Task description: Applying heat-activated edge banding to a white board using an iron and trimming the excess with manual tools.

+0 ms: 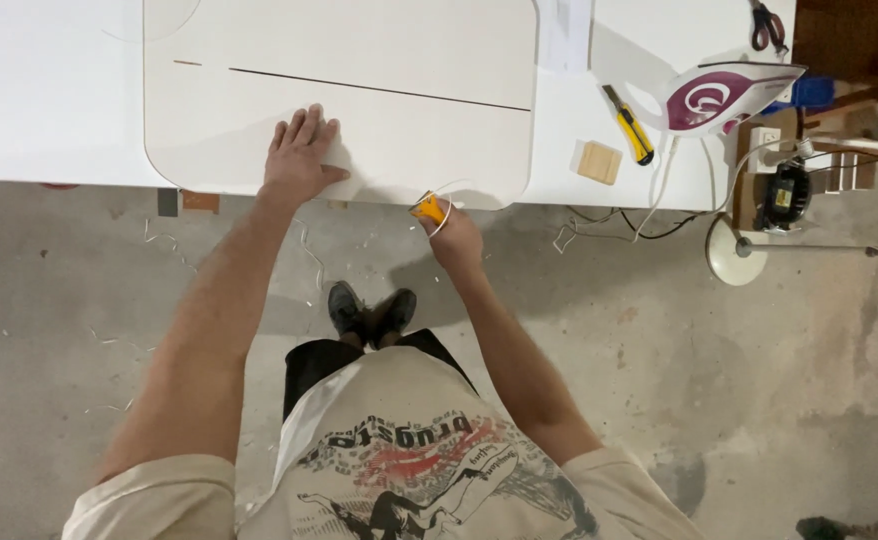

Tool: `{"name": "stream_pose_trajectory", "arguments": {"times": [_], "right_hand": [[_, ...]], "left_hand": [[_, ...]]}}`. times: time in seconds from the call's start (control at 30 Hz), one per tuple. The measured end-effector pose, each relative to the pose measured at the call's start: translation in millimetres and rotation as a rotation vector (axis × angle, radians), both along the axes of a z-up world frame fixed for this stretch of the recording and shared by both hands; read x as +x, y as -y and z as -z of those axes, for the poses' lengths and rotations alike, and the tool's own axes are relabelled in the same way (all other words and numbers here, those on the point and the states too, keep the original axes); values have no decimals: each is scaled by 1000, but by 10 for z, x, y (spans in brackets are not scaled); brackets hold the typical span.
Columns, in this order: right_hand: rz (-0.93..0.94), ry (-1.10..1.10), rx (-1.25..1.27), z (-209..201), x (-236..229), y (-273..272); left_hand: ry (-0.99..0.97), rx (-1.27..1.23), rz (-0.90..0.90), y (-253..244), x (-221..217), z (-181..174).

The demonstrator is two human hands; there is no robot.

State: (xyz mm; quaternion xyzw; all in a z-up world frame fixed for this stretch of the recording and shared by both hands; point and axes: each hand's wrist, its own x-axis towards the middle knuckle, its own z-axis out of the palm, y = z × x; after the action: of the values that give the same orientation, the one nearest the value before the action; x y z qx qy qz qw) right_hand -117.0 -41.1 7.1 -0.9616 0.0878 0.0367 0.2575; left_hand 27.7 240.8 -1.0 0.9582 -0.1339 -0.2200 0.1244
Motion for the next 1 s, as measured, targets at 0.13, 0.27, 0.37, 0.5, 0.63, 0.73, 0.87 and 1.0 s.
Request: {"name": "stream_pose_trajectory", "arguments": {"times": [0.13,0.27,0.37,0.5,0.63,0.73,0.87,1.0], "right_hand": [[37,-51,-50,71,-1,21],[-4,26,-42,29,6,-91],[12,-38,10,-106,43,-170],[-36,-14,-24,-264,-78,-213],[0,-62,82,-274,42,-354],[28,-101,16,-346,7,-431],[31,-124,-50,-388,-14,-600],[187,-251,44,-436,20,-760]], "left_hand": [[4,4,13,16,25,67],[27,-11,7,-26,10,96],[35,-28,16,-20,21,64],[39,-19,21,-20,-14,79],[10,-27,36,-23,18,-1],[10,-16,48,-18,23,-54],[5,11,94,-103,-5,-222],[21,52,235,-300,117,-309]]}}
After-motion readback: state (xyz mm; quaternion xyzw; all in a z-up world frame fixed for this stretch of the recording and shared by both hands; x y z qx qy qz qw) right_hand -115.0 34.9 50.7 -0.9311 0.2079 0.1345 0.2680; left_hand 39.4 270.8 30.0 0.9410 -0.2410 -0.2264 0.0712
